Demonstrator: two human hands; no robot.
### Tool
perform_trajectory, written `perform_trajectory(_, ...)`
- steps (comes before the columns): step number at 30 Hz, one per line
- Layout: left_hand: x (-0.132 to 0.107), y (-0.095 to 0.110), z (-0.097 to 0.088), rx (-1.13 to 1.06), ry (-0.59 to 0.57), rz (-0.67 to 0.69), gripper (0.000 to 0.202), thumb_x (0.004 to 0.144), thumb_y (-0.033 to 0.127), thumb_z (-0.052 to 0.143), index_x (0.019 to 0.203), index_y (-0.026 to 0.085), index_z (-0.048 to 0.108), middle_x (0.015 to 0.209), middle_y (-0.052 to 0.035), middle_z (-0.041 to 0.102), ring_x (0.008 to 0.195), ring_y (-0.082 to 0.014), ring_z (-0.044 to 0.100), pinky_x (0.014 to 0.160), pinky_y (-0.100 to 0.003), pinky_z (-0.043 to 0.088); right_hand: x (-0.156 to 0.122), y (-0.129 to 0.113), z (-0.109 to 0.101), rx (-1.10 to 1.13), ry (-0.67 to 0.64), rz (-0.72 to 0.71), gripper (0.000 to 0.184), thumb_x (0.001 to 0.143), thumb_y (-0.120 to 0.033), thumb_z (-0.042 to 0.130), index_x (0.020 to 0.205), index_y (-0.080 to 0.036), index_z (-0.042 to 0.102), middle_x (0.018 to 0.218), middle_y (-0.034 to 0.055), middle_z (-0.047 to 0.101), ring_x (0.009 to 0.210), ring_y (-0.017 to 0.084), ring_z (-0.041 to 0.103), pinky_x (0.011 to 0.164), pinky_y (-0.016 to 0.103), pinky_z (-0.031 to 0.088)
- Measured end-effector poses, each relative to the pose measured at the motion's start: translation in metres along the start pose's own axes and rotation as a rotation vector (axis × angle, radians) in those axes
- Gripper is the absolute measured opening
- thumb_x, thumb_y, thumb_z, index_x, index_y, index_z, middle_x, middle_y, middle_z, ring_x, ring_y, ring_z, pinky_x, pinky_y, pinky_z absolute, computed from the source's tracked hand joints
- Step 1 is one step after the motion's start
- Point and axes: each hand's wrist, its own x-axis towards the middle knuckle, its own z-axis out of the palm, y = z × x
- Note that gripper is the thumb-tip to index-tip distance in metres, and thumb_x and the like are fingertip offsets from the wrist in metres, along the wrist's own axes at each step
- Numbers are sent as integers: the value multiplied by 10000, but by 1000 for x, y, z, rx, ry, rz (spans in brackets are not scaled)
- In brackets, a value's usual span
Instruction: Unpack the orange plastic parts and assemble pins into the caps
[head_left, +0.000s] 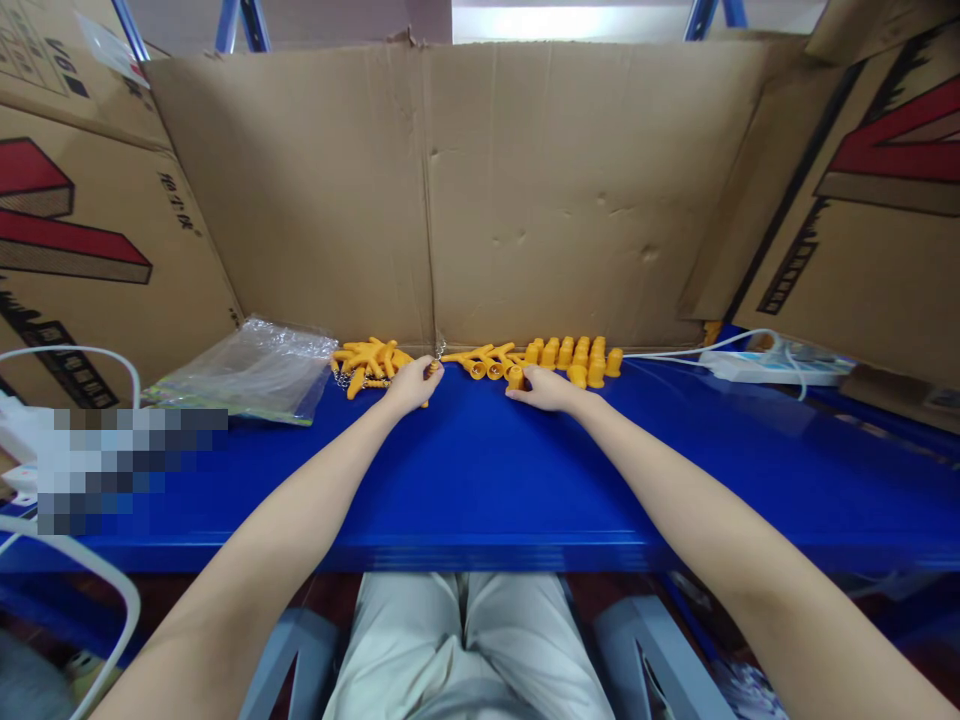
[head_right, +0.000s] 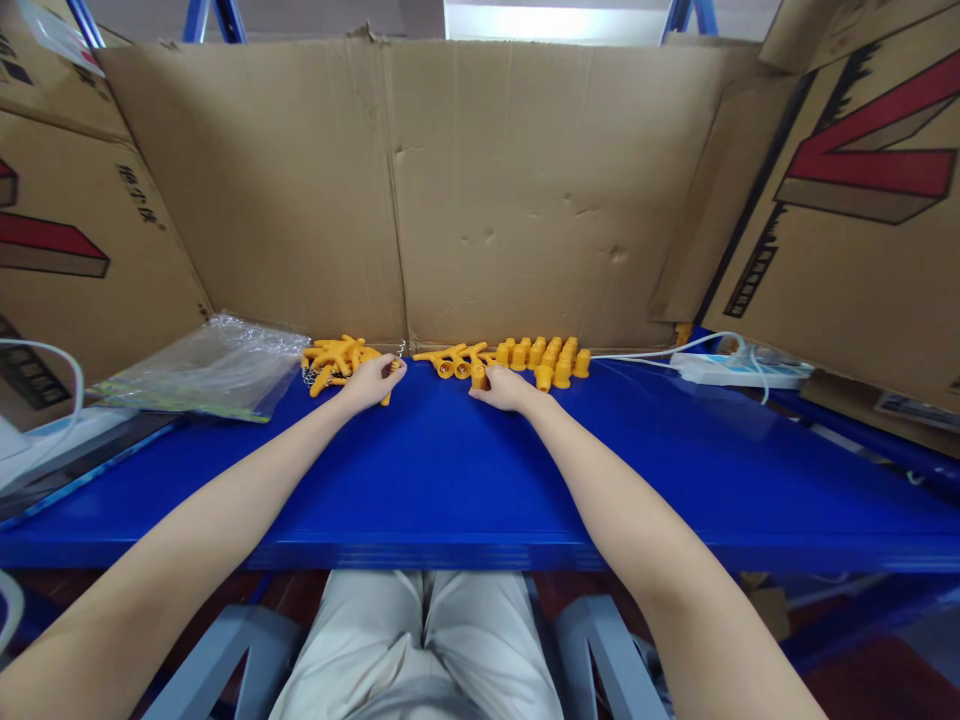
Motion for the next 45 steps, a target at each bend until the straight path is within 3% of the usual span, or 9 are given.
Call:
perform_trajectory(4, -3, 1, -1, 71, -79, -55, 171, 768, 219, 533, 864, 162, 662, 853, -59, 696, 771, -183, 654, 772, -299, 498, -1, -2, -2, -6, -11, 6, 261, 849, -396, 567, 914, -145, 594, 994, 138, 668, 908, 254, 642, 738, 302, 470)
perform_trajectory(9, -4, 2, -5, 246, -69, 9, 149, 712, 164, 556, 747, 157, 701, 932, -88, 687, 959, -216, 623, 891, -292, 466, -2, -3, -2, -5, -5, 23, 258, 844, -402, 574, 903, -151, 598, 941, 120, 670, 889, 243, 646, 721, 291, 470)
perform_trajectory(14, -12, 12, -15, 405, -53, -85, 289, 773, 313, 554, 979, 155, 683, 1122, -129, 627, 1087, -265, 568, 915, -341, 448, -1, -1, 0, 14, 3, 3, 270, 844, -411, 567, 908, -151, 600, 918, 109, 672, 870, 240, 646, 709, 296, 465)
perform_trajectory(17, -16, 18, -21, 413, -163, -189, 405, 772, 431, 548, 1086, 193, 643, 1145, -118, 641, 1069, -288, 586, 867, -350, 452, -1, -1, 0, -30, -1, 30, 308, 846, -444, 553, 930, -150, 599, 957, 126, 671, 911, 261, 642, 722, 311, 464)
perform_trajectory(21, -16, 20, -22, 353, -312, -197, 338, 748, 337, 540, 1051, 216, 629, 1029, -75, 693, 939, -242, 632, 753, -293, 448, 0, 0, -2, -74, 30, 40, 272, 841, -390, 560, 976, -157, 595, 973, 121, 676, 926, 265, 644, 747, 321, 463)
perform_trajectory(25, -16, 21, -21, 306, -283, -174, 294, 711, 273, 536, 991, 208, 595, 841, -40, 697, 742, -194, 623, 627, -264, 410, 3, 5, 0, -52, 67, 6, 278, 798, -240, 594, 1059, -143, 589, 1077, 124, 658, 982, 272, 627, 789, 333, 463)
perform_trajectory(29, -17, 21, -20, 298, -237, -100, 280, 707, 288, 532, 973, 207, 568, 814, -39, 672, 724, -186, 602, 604, -258, 387, 4, 7, 3, -48, 104, -70, 344, 774, -144, 587, 1118, -154, 598, 1202, 123, 603, 1083, 263, 584, 871, 332, 447)
perform_trajectory(45, -17, 21, -19, 214, -174, -22, 279, 685, 292, 543, 944, 201, 588, 740, -25, 653, 710, -193, 586, 614, -272, 377, 8, 2, 11, 120, 192, -311, 324, 741, -160, 670, 1064, -142, 658, 1065, 119, 677, 994, 245, 629, 895, 368, 473)
